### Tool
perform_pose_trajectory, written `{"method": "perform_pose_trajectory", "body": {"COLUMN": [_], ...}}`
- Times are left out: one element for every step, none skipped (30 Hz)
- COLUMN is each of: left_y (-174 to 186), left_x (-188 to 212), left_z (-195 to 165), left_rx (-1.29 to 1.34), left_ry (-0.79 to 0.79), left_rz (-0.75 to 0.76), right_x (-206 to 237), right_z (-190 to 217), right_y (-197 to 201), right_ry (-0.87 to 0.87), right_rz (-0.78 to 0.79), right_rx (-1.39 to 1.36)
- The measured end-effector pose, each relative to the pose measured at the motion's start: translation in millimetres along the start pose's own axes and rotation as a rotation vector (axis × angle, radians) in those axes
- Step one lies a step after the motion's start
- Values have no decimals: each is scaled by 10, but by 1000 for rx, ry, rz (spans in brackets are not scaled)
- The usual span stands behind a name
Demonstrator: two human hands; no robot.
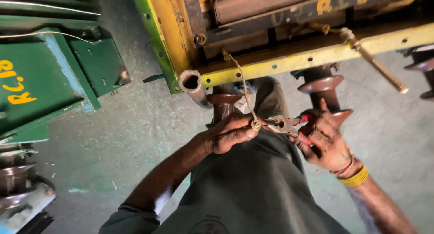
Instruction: The person works on an open electrical component, likely a transformer, by manipulating internal wires and attaching brass connectors. They use pliers to cut and shape wires, then secure them to terminals inside the unit.
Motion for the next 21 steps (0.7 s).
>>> {"method": "perform_pose_trajectory", "body": {"left_y": [8,27,52,85,121,154,179,202,224,241,255,263,281,305,314,314,316,327,337,342,351], "left_x": [35,66,94,121,143,161,173,181,184,185,181,175,175,179,165,144,134,128,121,116,110], "left_z": [5,12,18,22,24,19,15,10,1,-7,-11,-6,-2,2,23,50,68,76,75,66,53], "left_rx": [47,90,41,-10,-63,-95,-123,-149,-176,-206,-233,-240,-249,-257,-262,-265,-270,-277,-285,-292,-246], "left_ry": [16,27,38,46,52,36,23,8,-33,-77,-120,-140,-159,-176,-180,-182,-185,-175,-166,-157,-121], "left_rz": [33,63,73,81,86,90,94,101,84,67,52,50,48,44,52,60,66,73,78,83,97], "right_x": [-35,-59,-74,-87,-99,-115,-128,-146,-163,-183,-204,-219,-238,-258,-267,-268,-266,-263,-254,-237,-216], "right_z": [-13,-20,-18,-17,-12,-10,-4,2,7,13,16,19,17,15,11,6,1,-9,-22,-33,-54], "right_y": [-2,-25,-58,-101,-149,-200,-248,-288,-313,-334,-347,-348,-341,-345,-357,-370,-378,-378,-371,-369,-366], "right_ry": [2,11,33,58,88,101,111,119,124,132,138,141,146,150,142,133,125,126,128,130,127], "right_rz": [18,36,37,38,39,27,18,7,-12,-33,-54,-50,-46,-42,-41,-38,-36,-33,-30,-26,-22], "right_rx": [-11,-19,-27,-33,-40,-31,-25,-16,-1,16,32,40,46,49,44,38,32,38,46,53,45]}}
Point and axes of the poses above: each hand's wrist, its own x-axis away from the middle knuckle, its own y-axis out of the back of the hand, z = x × y, the point moved 2 cm from there along -x, towards the middle knuckle, and after that the axes turned 5 degrees about -x, right-handed, at the moved point
